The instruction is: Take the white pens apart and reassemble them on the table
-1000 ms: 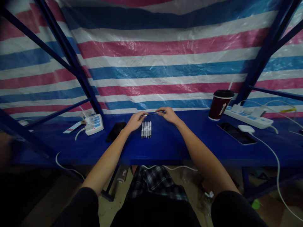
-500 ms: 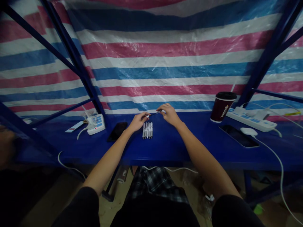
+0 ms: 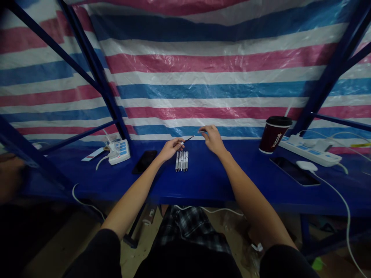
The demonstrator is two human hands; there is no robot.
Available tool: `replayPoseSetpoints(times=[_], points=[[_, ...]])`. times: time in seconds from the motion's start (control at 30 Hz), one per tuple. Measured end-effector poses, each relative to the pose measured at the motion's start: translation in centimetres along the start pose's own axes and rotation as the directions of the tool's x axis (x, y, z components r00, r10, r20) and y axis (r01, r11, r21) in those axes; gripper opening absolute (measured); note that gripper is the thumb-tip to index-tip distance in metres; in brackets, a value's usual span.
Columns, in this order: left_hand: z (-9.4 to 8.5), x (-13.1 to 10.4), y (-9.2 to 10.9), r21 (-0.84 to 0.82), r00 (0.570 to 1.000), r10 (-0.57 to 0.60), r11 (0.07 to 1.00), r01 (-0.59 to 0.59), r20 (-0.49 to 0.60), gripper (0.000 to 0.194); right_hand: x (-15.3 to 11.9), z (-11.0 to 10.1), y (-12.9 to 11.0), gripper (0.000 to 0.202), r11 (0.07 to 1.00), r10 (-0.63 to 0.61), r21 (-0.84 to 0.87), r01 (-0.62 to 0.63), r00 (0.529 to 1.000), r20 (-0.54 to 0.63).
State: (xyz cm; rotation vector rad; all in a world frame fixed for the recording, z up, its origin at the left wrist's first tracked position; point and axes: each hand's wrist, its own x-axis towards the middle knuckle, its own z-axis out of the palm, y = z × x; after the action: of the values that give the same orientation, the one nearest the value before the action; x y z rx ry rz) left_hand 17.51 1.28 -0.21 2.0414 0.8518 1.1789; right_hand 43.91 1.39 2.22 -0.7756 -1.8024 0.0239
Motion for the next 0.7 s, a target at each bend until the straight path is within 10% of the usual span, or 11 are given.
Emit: replayPoseSetpoints(times=[0.2,0.5,0.7], points=[[0.0,0.2,0.3,-0.209,0.999,-0.036,0.977,0.039,0.016,0.025,0.1,1.7,0.9,0.034,0.785,0.457,0.465,-0.411,0.889,0.014],[0.8,-0.2,1.7,-0.406,0.990,-0.083,0.905,0.125,0.118,0.039,-0.8,4.1,-2.3,0.034,0.665,0.428,0.589,-0.460,0.880,0.205],[0.8,-0.4,2.2,-0.408,0.983,-0.097,0.900,0.153,0.154,0.047,-0.4,3.6,-2.1,0.028,0.667,0.465,0.628,-0.401,0.883,0.070]])
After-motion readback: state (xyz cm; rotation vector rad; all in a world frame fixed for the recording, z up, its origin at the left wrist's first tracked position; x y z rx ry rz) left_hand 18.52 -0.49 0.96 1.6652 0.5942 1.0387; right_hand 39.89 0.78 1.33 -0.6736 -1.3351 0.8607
